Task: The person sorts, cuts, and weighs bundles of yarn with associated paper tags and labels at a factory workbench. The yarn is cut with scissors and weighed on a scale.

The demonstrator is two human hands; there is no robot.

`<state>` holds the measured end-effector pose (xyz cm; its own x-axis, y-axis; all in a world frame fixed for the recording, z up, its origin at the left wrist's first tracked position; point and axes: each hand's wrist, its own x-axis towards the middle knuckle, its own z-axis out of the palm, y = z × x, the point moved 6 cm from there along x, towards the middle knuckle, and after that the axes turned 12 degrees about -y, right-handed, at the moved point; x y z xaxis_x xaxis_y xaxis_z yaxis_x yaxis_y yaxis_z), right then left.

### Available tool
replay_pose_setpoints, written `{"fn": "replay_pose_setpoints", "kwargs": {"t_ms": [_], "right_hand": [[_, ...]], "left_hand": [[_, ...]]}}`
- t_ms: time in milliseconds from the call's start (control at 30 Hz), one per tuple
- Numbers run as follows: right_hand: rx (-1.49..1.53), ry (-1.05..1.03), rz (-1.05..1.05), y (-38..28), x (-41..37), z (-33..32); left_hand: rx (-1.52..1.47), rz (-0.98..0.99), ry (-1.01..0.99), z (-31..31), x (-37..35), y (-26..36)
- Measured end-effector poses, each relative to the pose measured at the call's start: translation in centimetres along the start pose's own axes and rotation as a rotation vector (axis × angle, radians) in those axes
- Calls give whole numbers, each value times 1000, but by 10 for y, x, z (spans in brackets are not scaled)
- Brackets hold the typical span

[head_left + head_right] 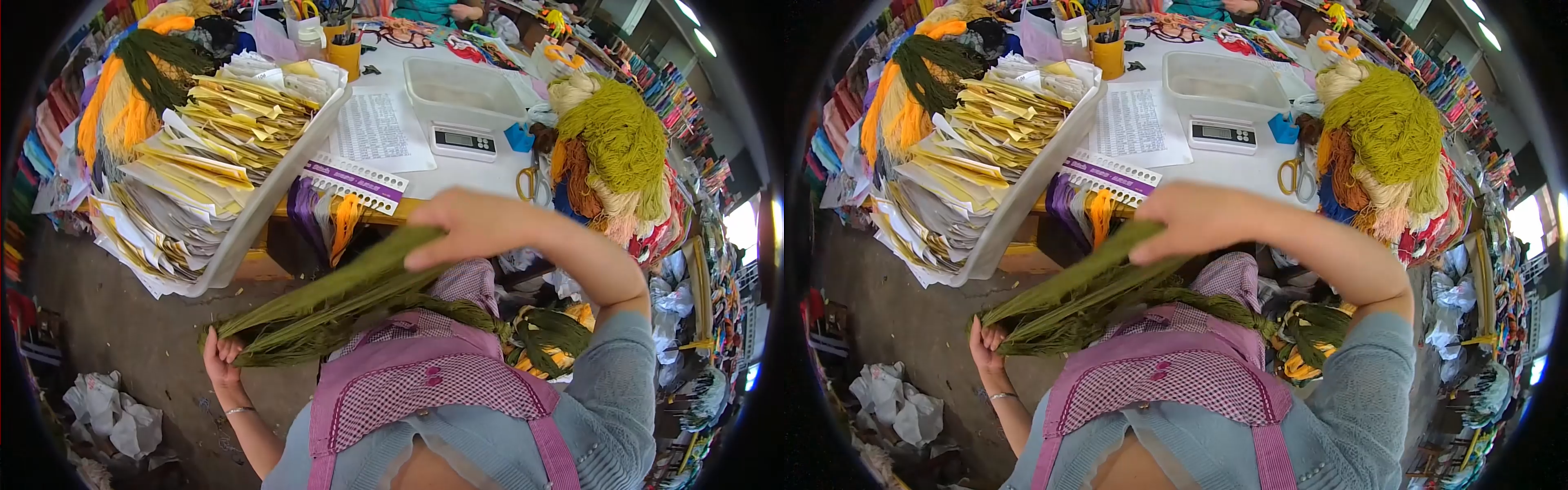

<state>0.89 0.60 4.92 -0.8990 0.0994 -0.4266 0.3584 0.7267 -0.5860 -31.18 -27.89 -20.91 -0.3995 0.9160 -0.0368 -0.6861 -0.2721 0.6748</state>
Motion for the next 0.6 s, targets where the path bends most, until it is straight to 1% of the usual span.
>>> {"fn": "replay_pose_setpoints", "kwargs": {"t_ms": [33, 67, 100, 167, 233, 267, 333, 367, 433, 467, 500, 533, 567, 600], "right_hand": [[104, 48, -41, -5, -4, -17], [167, 85, 11, -11, -11, -34], [228, 123, 63, -25, -18, -53], [75, 273, 198, -42, -28, -89], [-44, 394, 143, -58, -32, -121], [-89, 468, 208, -57, -34, -137], [-11, 418, 355, -95, -37, -154], [-55, 575, 322, -96, -41, -166], [114, 629, 245, -90, -46, -182], [227, 657, 89, -84, -44, -191], [253, 763, 85, -79, -51, -203], [284, 864, 76, -78, -56, -212], [361, 890, 1, -76, -59, -222], [332, 977, -63, -72, -68, -237]], "left_hand": [[31, 14, 67, -13, -7, -1], [31, 12, 66, -20, -14, -6], [40, 33, 142, -31, -19, -10], [77, 97, 284, -32, -24, -11], [37, 126, 294, -40, -22, -10], [-4, 158, 306, -45, -21, -9], [10, 198, 338, -55, -17, -6], [32, 233, 377, -62, -18, -3], [28, 254, 421, -81, -20, -1], [40, 237, 424, -92, -22, -2], [52, 222, 432, -103, -26, -4], [76, 228, 527, -111, -30, -4], [101, 232, 627, -120, -35, -4], [82, 247, 619, -131, -39, -7]]}}
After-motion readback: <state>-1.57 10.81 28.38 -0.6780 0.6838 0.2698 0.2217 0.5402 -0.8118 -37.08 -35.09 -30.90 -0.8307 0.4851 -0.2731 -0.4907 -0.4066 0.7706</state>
